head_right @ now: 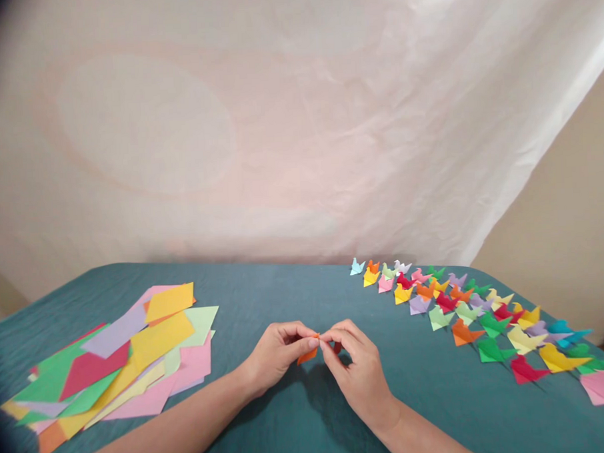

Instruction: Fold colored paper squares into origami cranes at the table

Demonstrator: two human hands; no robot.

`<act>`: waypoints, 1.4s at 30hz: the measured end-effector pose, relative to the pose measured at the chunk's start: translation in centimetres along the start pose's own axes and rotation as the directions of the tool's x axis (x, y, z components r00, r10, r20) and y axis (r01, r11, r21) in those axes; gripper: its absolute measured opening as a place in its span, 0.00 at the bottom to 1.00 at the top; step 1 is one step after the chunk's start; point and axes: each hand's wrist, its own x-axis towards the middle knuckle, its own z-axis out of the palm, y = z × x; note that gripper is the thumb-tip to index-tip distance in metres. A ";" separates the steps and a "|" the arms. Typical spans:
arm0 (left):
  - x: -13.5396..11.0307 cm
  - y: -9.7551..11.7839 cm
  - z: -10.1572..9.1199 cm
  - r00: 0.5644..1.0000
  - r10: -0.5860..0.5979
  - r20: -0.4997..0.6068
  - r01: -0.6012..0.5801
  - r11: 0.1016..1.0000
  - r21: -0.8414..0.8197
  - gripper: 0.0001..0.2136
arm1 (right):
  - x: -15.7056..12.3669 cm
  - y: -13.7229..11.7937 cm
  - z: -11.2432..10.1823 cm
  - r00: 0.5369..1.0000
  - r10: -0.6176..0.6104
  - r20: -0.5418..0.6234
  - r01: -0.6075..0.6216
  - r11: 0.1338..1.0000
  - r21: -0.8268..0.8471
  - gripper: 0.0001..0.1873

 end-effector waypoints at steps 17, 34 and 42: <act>0.2 -0.5 -0.3 0.996 0.083 -0.035 -0.079 0.991 0.112 0.12 | -0.1 -0.9 0.3 0.996 0.088 -0.024 -0.087 0.995 0.038 0.05; 0.2 -0.5 -0.3 0.993 0.116 -0.033 -0.108 0.976 0.189 0.13 | 0.1 -0.2 0.4 0.998 0.042 -0.051 -0.043 0.999 -0.024 0.04; 0.1 -0.4 -0.4 0.992 0.127 -0.016 -0.121 0.975 0.186 0.12 | 0.2 -0.3 0.2 0.998 0.053 -0.036 -0.053 0.999 0.002 0.05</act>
